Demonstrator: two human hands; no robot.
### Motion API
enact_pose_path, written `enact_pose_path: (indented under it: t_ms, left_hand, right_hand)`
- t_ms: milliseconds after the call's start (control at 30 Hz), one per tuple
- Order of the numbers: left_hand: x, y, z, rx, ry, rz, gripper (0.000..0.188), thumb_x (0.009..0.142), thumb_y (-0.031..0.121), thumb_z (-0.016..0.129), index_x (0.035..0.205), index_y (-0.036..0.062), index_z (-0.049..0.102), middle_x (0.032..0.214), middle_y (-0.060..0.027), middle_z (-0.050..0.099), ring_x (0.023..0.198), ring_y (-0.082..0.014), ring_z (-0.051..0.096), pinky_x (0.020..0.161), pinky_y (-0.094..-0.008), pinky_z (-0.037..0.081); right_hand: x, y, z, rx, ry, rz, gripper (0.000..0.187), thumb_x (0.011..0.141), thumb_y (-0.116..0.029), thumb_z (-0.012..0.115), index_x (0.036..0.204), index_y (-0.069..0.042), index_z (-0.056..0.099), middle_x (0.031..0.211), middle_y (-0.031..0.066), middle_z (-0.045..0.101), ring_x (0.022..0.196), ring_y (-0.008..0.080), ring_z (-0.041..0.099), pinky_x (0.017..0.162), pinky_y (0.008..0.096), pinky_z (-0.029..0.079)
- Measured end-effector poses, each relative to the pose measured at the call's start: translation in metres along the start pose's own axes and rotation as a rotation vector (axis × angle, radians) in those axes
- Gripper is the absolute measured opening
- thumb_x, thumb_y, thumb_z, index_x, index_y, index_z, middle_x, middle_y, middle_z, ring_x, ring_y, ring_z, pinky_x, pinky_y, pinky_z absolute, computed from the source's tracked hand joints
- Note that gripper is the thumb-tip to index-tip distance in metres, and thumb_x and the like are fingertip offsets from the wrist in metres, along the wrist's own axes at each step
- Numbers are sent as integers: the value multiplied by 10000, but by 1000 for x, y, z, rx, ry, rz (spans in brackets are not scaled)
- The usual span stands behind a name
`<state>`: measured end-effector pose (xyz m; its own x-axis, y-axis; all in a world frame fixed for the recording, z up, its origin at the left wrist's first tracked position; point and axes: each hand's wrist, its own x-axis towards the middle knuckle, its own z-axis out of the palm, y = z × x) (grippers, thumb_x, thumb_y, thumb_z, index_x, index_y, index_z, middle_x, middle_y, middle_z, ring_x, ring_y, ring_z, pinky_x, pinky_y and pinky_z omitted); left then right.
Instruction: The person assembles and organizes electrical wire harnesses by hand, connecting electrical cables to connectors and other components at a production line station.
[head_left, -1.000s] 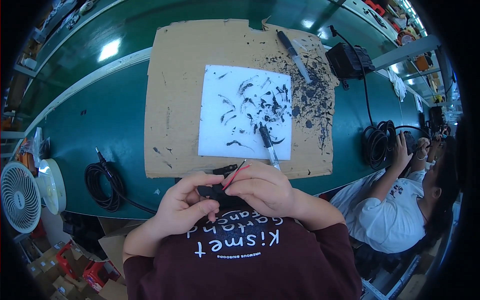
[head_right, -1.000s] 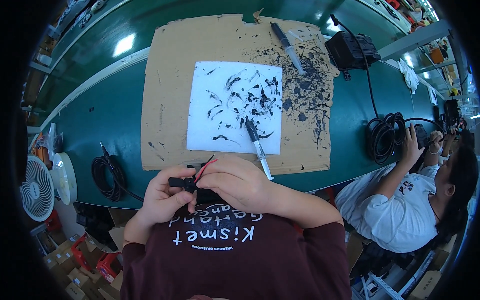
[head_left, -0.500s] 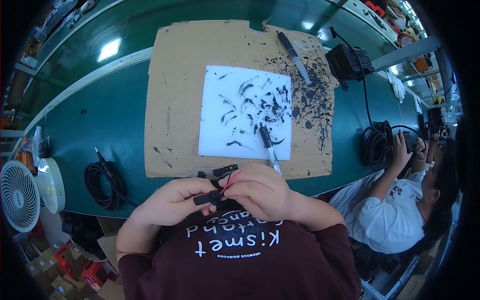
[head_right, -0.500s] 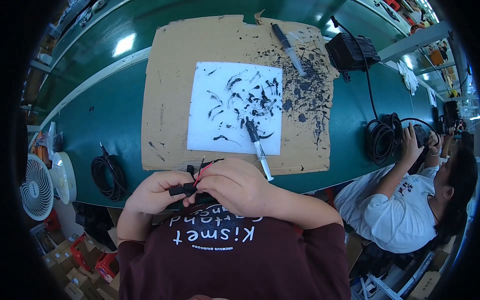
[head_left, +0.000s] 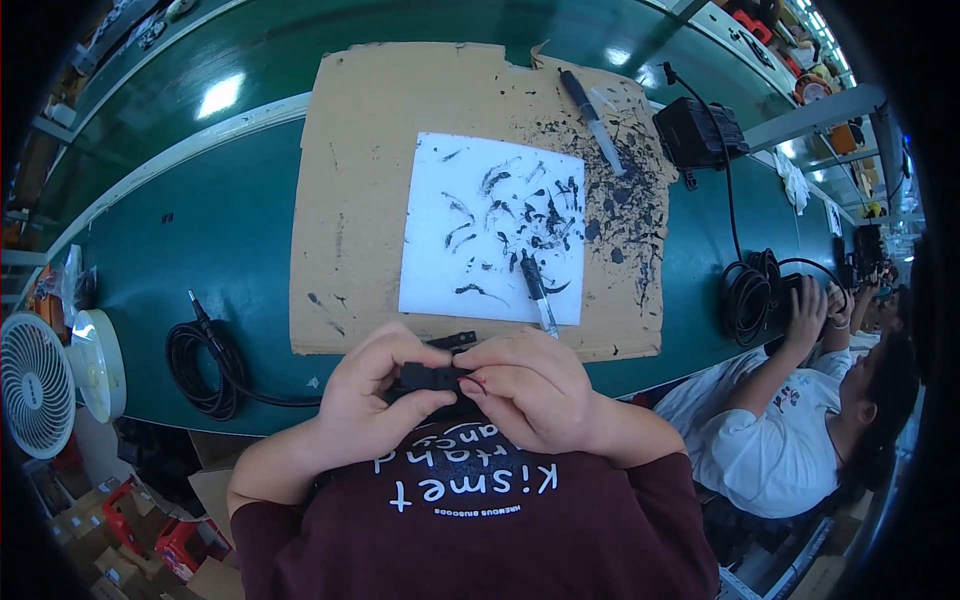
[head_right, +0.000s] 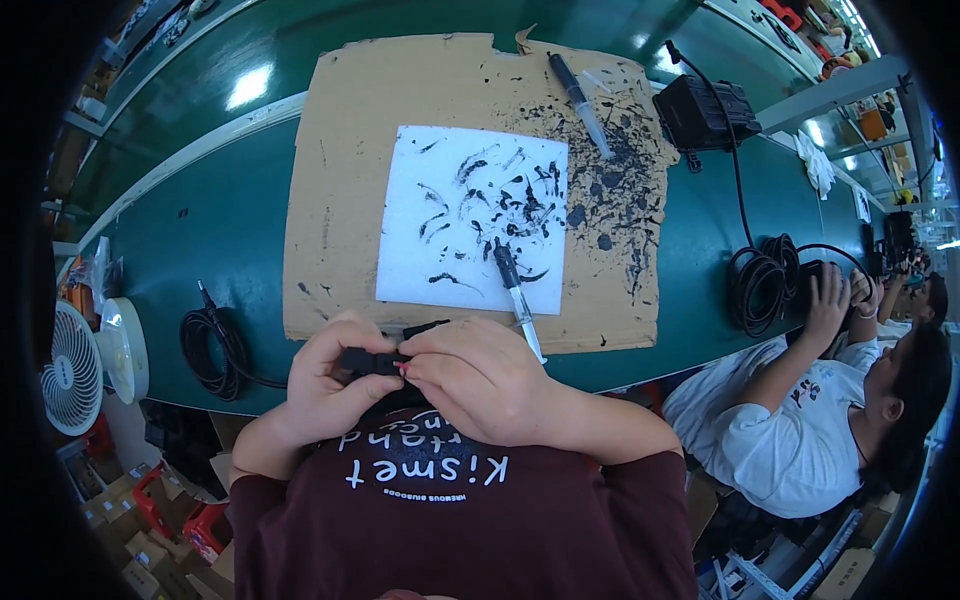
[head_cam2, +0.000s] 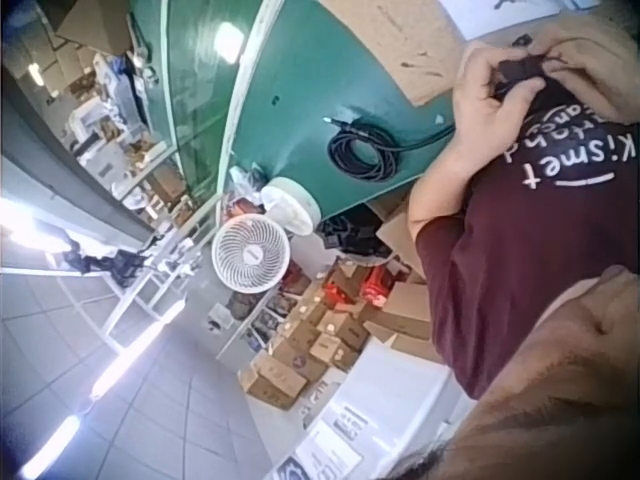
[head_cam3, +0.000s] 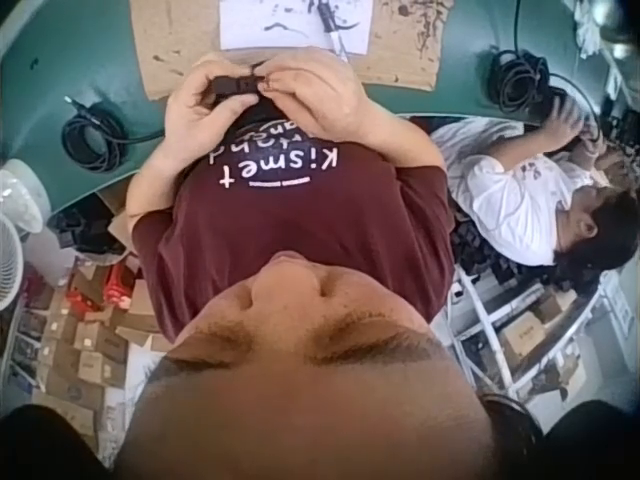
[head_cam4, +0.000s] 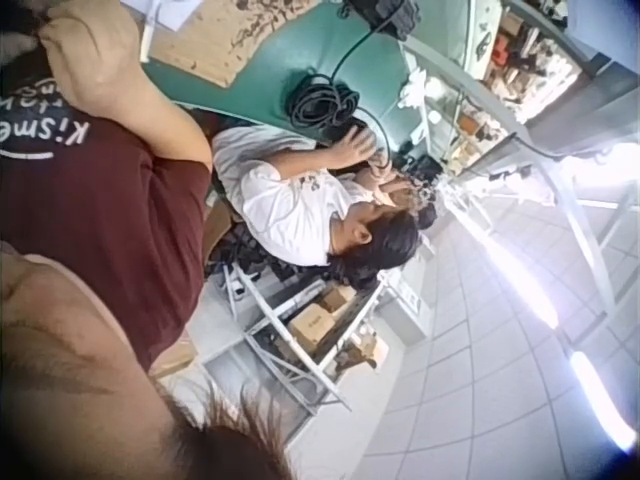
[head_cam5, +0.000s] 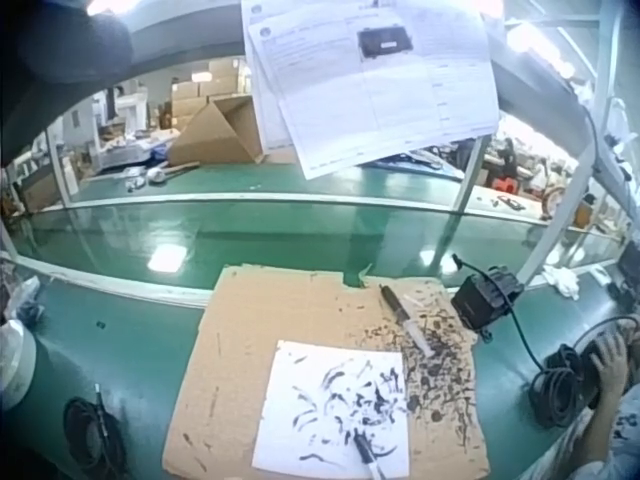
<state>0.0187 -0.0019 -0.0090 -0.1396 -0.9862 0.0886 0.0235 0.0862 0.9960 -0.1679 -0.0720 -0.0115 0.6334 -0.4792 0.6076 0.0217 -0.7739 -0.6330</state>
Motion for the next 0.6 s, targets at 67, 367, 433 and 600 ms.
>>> enact_pose_path:
  t_ms: [67,367,433,600]
  left_hand:
    - [-1,-1,6,-133,116,-67,265,760,-32,674,996,28,570,850,-59,508,783,-142,513,685,-242,405]
    - [-7,-23,-7,164,-133,107,365,774,-67,641,1083,36,477,1009,-91,466,812,-144,501,713,-242,435]
    - [-8,-25,1,-85,-23,64,347,780,-88,629,1063,37,470,994,-88,472,807,-140,513,714,-235,442]
    - [-12,-16,11,-413,58,-123,425,800,-100,608,1158,18,411,1042,-78,482,889,-128,537,764,-238,460]
  right_hand:
    - [0,2,1,-4,14,14,210,710,29,696,859,-4,552,912,172,636,663,239,611,543,313,463]
    - [1,2,-3,98,-30,115,205,712,15,695,895,-3,604,901,138,618,731,255,618,614,310,490]
    - [0,6,-1,79,-28,68,207,708,18,691,896,-2,607,905,138,617,744,257,621,615,312,493]
    - [-11,18,5,49,-16,-78,245,687,33,679,920,7,610,915,143,613,766,268,625,619,325,497]
